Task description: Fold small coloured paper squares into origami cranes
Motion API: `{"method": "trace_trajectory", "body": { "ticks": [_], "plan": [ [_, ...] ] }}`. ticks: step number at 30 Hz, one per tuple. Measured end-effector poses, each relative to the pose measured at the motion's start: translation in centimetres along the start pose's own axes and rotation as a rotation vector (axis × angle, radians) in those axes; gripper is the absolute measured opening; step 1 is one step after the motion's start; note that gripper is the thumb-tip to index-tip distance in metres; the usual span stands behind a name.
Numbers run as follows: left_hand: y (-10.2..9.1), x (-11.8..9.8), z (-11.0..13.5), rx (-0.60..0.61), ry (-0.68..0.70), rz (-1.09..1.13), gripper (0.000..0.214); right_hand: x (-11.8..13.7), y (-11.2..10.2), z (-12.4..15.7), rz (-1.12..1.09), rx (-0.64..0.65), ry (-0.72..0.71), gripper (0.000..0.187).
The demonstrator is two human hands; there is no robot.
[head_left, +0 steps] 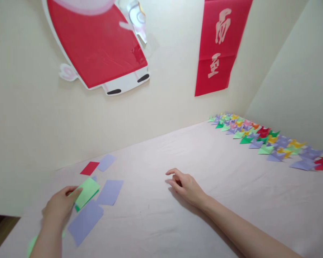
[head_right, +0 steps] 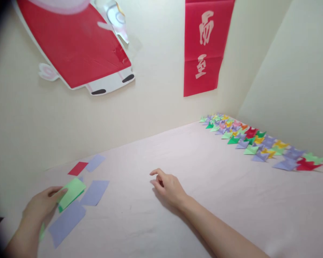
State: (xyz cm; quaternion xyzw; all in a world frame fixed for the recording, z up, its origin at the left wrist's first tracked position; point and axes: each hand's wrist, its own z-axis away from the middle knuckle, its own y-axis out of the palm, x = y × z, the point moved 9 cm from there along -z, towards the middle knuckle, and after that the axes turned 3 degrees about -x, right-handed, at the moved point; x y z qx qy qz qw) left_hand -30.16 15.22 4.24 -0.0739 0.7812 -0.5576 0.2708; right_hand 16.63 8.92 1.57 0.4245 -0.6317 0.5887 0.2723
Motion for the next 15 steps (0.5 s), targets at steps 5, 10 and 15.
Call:
{"method": "trace_trajectory", "body": {
  "ticks": [5, 10, 15],
  "plan": [
    [-4.1, -7.5, 6.8, -0.297, 0.104, 0.207, 0.026, -0.4, -1.4, 0.2, -0.097, -0.167, -0.073, 0.024],
    [0.5, -19.8, 17.9, 0.104, 0.582, 0.621, 0.016, 2.2, -2.1, 1.0, 0.115, -0.252, -0.405, 0.035],
    [3.3, -22.6, 23.7, 0.27, 0.65, 0.463, 0.022, 3.0, -0.5, 1.6, 0.306, -0.094, -0.496, 0.03]
  ]
}}
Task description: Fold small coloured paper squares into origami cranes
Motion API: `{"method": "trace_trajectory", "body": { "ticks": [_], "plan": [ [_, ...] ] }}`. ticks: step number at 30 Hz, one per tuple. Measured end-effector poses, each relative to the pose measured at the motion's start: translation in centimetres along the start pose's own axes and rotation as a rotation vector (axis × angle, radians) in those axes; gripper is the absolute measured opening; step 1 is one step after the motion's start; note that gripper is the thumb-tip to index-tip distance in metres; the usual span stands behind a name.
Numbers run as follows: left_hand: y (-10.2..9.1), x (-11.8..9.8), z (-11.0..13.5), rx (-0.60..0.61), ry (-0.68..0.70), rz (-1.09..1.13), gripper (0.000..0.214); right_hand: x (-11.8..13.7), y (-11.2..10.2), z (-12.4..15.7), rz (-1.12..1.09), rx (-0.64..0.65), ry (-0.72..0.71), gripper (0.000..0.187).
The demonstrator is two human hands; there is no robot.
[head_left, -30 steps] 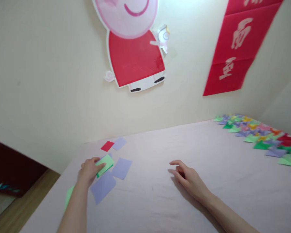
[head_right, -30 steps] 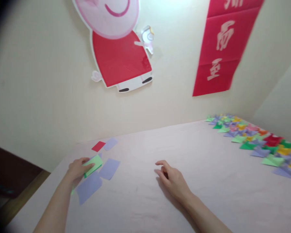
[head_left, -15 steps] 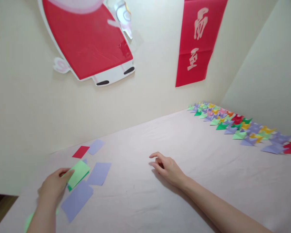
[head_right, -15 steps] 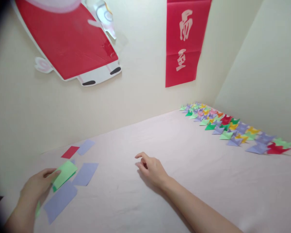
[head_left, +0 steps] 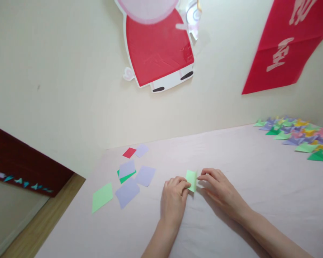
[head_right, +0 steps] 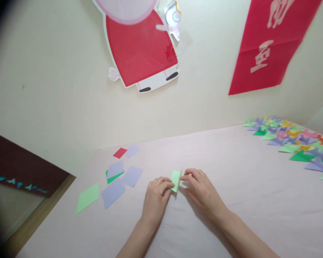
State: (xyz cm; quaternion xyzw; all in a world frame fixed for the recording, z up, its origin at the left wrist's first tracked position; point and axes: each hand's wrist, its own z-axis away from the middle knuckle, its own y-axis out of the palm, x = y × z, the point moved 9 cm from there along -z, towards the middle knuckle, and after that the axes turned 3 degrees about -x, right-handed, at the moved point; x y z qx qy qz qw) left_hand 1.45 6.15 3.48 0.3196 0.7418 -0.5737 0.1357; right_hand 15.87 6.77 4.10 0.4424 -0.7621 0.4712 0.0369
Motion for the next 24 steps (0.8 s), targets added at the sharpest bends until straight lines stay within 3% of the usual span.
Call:
{"method": "trace_trajectory", "body": {
  "ticks": [4, 8, 12, 14, 17, 21, 24],
  "plan": [
    [-0.1, 0.2, 1.1, 0.002, -0.041, -0.057, 0.024, 0.6, -0.3, 0.3, 0.094, -0.041, -0.036, 0.029],
    [-0.1, 0.6, 1.6, -0.009, -0.082, -0.035, 0.027, 1.8, 0.3, 0.7, 0.168, 0.028, -0.131, 0.038],
    [-0.2, 0.2, 2.2, 0.002, -0.089, -0.027, 0.026, 1.8, 0.2, 0.8, 0.125, 0.095, -0.128, 0.029],
    [-0.1, -0.1, 2.6, 0.03, -0.088, -0.04, 0.023, 1.1, 0.5, 0.8, 0.056, 0.171, -0.049, 0.019],
    [0.2, -0.3, 3.1, 0.058, -0.098, -0.083, 0.022, -0.5, 1.0, 0.6, -0.025, 0.23, 0.158, 0.022],
    [0.9, -0.8, 3.8, 0.032, -0.05, -0.191, 0.05, -2.0, 1.6, 0.3, -0.029, 0.23, 0.378, 0.018],
    [1.9, -1.2, 4.4, 0.038, -0.006, -0.292, 0.056, -2.4, 2.4, 0.1, -0.019, 0.247, 0.442, 0.012]
  ]
}}
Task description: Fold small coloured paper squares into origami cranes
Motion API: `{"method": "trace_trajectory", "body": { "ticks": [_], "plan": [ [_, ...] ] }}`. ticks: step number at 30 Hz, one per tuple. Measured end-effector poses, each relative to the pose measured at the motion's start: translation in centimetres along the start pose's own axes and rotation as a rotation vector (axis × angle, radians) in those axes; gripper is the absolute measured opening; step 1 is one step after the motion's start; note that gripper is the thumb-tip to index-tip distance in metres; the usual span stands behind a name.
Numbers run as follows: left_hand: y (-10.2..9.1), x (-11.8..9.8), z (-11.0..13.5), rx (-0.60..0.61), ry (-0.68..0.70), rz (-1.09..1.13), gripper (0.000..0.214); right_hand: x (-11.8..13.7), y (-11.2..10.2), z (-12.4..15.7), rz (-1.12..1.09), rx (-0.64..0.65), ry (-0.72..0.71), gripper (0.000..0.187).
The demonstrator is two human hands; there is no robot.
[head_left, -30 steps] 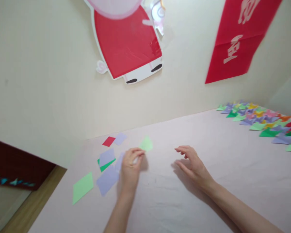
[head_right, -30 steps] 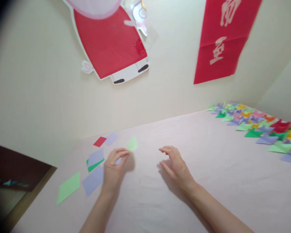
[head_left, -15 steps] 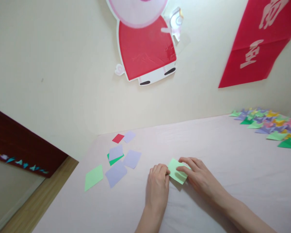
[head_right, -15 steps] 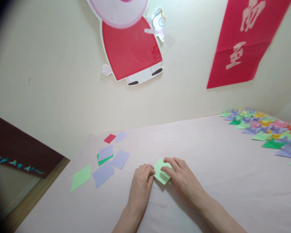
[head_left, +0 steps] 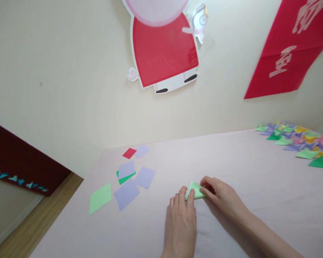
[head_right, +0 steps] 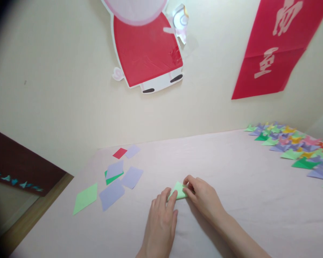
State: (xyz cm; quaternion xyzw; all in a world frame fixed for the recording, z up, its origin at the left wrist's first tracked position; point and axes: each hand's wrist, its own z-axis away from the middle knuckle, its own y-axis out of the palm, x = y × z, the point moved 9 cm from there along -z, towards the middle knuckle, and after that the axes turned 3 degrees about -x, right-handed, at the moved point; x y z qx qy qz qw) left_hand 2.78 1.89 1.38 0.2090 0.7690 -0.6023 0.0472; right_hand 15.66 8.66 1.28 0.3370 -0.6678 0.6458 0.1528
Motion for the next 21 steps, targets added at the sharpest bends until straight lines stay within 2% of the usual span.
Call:
{"method": "trace_trajectory", "body": {
  "ticks": [4, 11, 16, 21],
  "plan": [
    [0.6, -0.5, 0.5, 0.021, 0.022, -0.076, 0.051, -0.1, 0.3, -0.4, 0.006, -0.007, 0.01, 0.012],
    [0.8, -0.7, 0.7, 0.004, 0.031, -0.183, 0.045, 0.7, 0.4, -0.5, 0.048, -0.007, -0.069, 0.014],
    [1.1, -1.1, 1.0, -0.028, 0.064, -0.202, 0.044, 1.1, 0.7, -0.6, 0.076, 0.001, -0.103, 0.015],
    [0.7, -1.6, 0.8, -0.016, 0.085, -0.193, 0.041, 1.0, 0.8, -0.8, 0.073, -0.009, -0.1, 0.015]
  ]
}}
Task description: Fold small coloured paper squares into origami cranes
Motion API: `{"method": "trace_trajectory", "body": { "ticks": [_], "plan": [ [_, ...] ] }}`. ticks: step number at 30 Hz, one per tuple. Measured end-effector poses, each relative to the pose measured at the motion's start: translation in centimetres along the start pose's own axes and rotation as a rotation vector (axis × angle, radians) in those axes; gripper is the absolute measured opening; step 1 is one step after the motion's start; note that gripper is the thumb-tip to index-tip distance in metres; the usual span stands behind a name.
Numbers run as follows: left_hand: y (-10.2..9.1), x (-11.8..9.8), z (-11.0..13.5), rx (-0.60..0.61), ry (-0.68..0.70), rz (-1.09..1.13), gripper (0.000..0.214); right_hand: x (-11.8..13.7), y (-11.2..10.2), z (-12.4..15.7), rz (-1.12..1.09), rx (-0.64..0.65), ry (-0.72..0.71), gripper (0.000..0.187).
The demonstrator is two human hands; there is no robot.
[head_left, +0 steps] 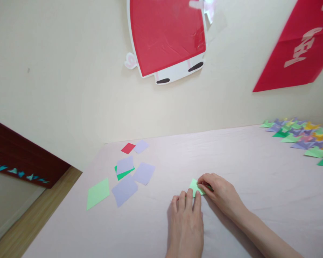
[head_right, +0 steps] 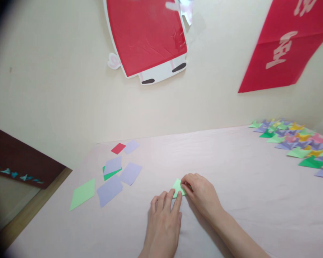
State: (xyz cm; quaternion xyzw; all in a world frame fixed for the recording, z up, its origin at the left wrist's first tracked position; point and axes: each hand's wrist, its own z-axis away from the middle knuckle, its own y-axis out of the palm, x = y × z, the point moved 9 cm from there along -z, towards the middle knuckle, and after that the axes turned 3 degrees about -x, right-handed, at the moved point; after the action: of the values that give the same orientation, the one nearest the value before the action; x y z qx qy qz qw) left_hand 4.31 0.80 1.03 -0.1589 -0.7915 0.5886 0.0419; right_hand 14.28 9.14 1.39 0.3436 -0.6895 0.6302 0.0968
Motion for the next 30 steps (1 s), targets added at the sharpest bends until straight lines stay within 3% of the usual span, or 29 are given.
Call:
{"method": "trace_trajectory", "body": {
  "ticks": [30],
  "plan": [
    [0.09, 0.57, 0.72, 0.116, -0.036, -0.127, 0.051, 0.31, 0.48, 0.57, 0.072, -0.091, -0.042, 0.014]
  ]
}}
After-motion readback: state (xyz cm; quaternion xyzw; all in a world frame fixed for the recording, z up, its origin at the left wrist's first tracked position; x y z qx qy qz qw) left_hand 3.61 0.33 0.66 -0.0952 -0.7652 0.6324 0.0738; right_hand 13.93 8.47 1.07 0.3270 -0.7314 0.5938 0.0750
